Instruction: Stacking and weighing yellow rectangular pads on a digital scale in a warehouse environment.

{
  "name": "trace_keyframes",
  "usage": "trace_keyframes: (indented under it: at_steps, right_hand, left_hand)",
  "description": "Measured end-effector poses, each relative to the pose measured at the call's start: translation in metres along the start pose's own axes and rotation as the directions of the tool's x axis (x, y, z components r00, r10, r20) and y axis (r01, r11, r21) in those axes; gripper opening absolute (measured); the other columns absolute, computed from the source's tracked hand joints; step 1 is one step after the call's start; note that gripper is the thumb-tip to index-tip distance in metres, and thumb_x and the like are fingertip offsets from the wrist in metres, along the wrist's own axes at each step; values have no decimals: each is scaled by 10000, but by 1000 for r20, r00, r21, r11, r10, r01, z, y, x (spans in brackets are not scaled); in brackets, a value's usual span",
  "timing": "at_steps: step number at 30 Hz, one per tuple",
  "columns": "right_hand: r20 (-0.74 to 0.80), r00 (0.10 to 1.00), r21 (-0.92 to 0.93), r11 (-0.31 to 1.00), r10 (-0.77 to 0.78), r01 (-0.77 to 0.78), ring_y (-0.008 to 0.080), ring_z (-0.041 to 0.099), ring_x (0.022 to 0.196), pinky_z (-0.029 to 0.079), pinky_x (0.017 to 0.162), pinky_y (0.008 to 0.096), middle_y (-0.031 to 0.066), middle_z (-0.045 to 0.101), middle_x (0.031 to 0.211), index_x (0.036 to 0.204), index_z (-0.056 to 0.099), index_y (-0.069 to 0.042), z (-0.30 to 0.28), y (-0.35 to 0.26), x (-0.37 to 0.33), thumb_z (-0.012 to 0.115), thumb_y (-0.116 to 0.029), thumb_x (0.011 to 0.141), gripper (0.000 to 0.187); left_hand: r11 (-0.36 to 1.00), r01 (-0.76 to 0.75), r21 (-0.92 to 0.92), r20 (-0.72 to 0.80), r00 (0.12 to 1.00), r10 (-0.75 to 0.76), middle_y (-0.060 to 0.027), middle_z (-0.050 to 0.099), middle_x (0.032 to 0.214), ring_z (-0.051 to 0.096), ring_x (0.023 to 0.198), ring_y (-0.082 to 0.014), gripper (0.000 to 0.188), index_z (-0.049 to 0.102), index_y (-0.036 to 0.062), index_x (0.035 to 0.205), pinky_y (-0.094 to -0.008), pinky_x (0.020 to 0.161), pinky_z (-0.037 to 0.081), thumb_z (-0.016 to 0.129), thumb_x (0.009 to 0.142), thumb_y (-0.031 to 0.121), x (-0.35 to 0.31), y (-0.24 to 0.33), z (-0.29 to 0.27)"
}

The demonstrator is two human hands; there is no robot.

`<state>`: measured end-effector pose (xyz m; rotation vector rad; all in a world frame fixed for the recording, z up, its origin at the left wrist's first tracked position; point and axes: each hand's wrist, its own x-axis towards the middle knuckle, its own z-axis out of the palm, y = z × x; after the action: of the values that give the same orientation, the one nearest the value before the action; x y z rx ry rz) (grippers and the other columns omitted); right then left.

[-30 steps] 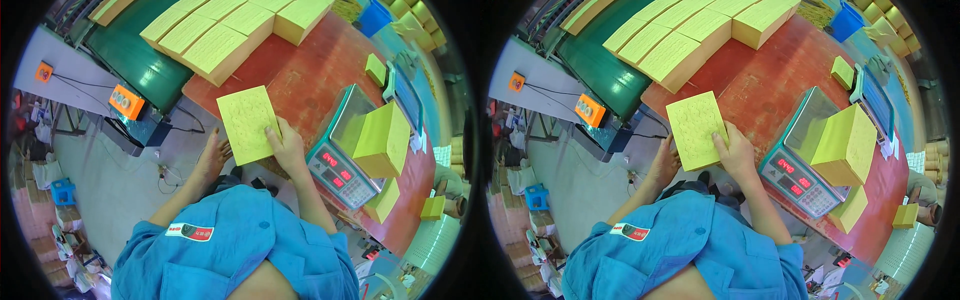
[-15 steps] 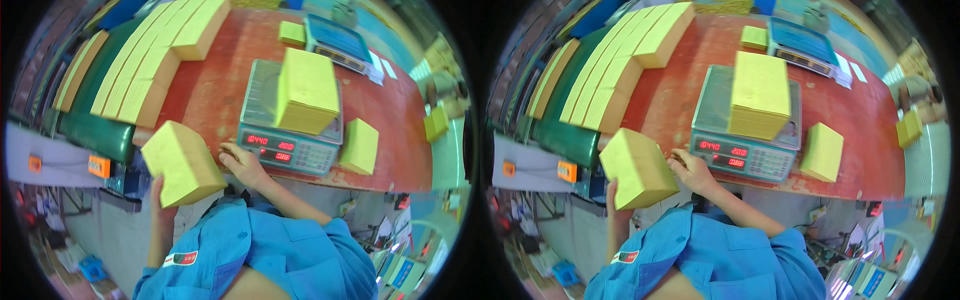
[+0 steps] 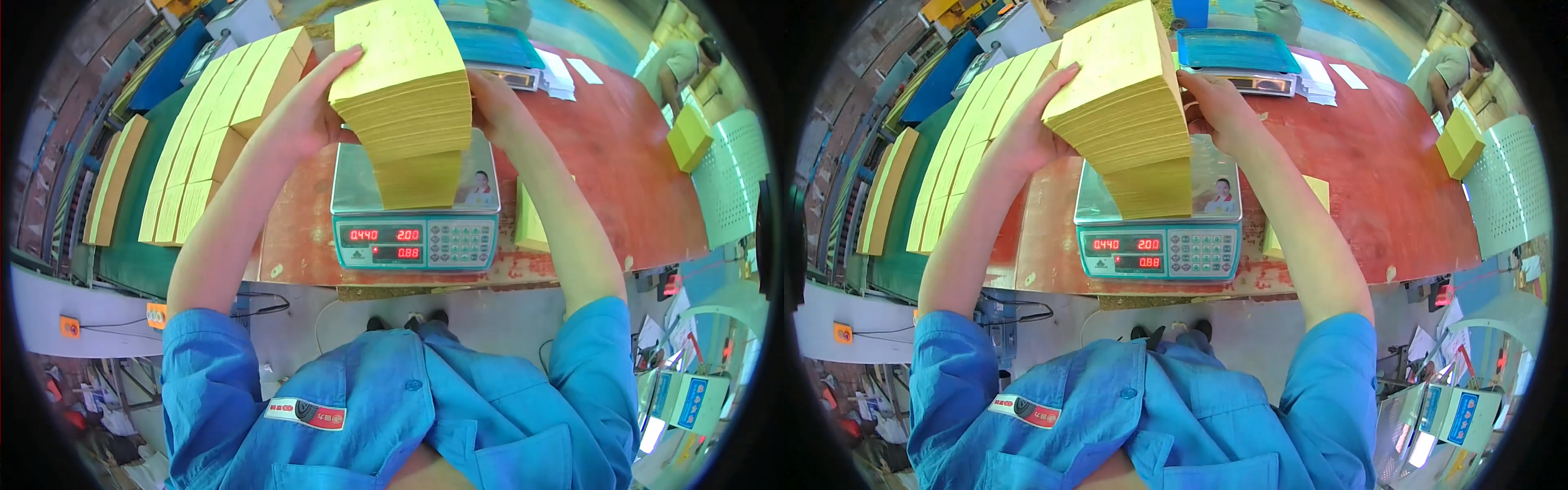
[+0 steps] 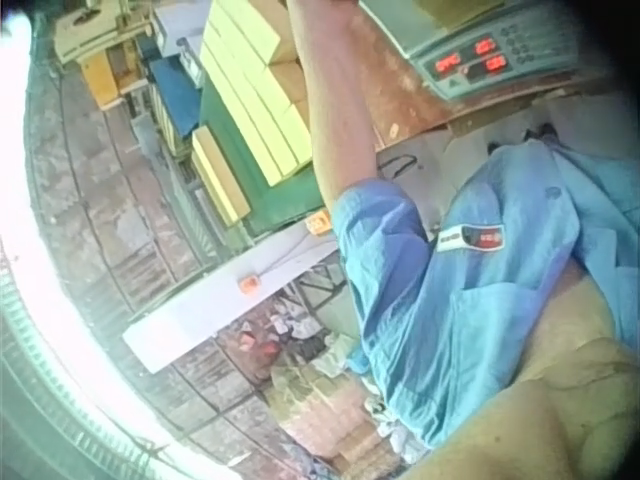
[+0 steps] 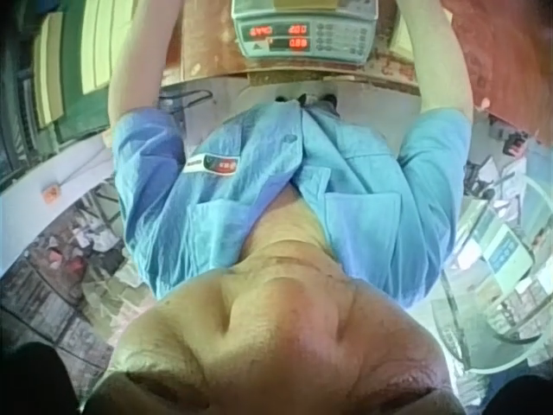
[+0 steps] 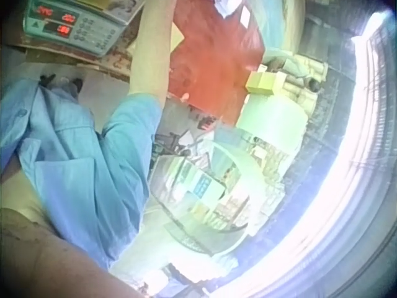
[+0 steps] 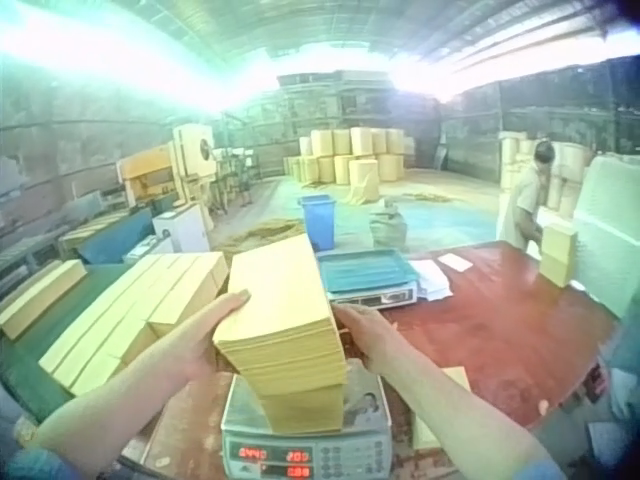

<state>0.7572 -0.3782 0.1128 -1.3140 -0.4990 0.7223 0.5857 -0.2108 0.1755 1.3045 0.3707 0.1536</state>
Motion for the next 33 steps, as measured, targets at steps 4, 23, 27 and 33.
trace_keyframes:
  at_steps: [4, 23, 27, 33]
  right_hand:
    - [4, 999, 26, 999, 36, -36, 75, 566, 568, 443, 508, 209, 18, 631, 787, 971, 642, -47, -14, 19, 14, 529, -311, 959, 288]
    - [-43, 997, -167, 985, -60, 52, 87, 566, 567, 427, 516, 224, 30, 658, 796, 920, 687, -24, -13, 40, 12, 527, -334, 952, 351]
    - [-36, 994, -362, 928, -106, 86, 111, 598, 619, 457, 572, 240, 55, 682, 827, 986, 699, 6, -11, 40, 11, 516, -383, 956, 432]
    - [-209, 963, -137, 980, -173, 146, 186, 553, 1100, 429, 914, 323, 117, 609, 1235, 1304, 567, -54, -32, 88, 47, 483, -552, 930, 629]
  left_hand:
    - [995, 47, 84, -57, 998, -42, -84, 594, 1174, 602, 1032, -223, 668, 534, 79, 1282, -427, 846, 501, 676, 805, 524, 18, -5, 4]
    - [968, -26, 250, -62, 997, 43, -82, 588, 1228, 585, 1095, -165, 710, 494, 105, 1346, -378, 862, 502, 585, 842, 597, 16, -30, -4]
    - [952, -69, 300, -68, 993, 93, -89, 536, 1326, 475, 1238, -189, 736, 440, 112, 1407, -406, 987, 409, 432, 899, 645, 19, -39, -16]
    - [980, -156, 126, -177, 968, 177, -103, 464, 1428, 327, 1363, -214, 840, 378, 79, 1455, -509, 1129, 108, 168, 935, 705, 62, -95, -36]
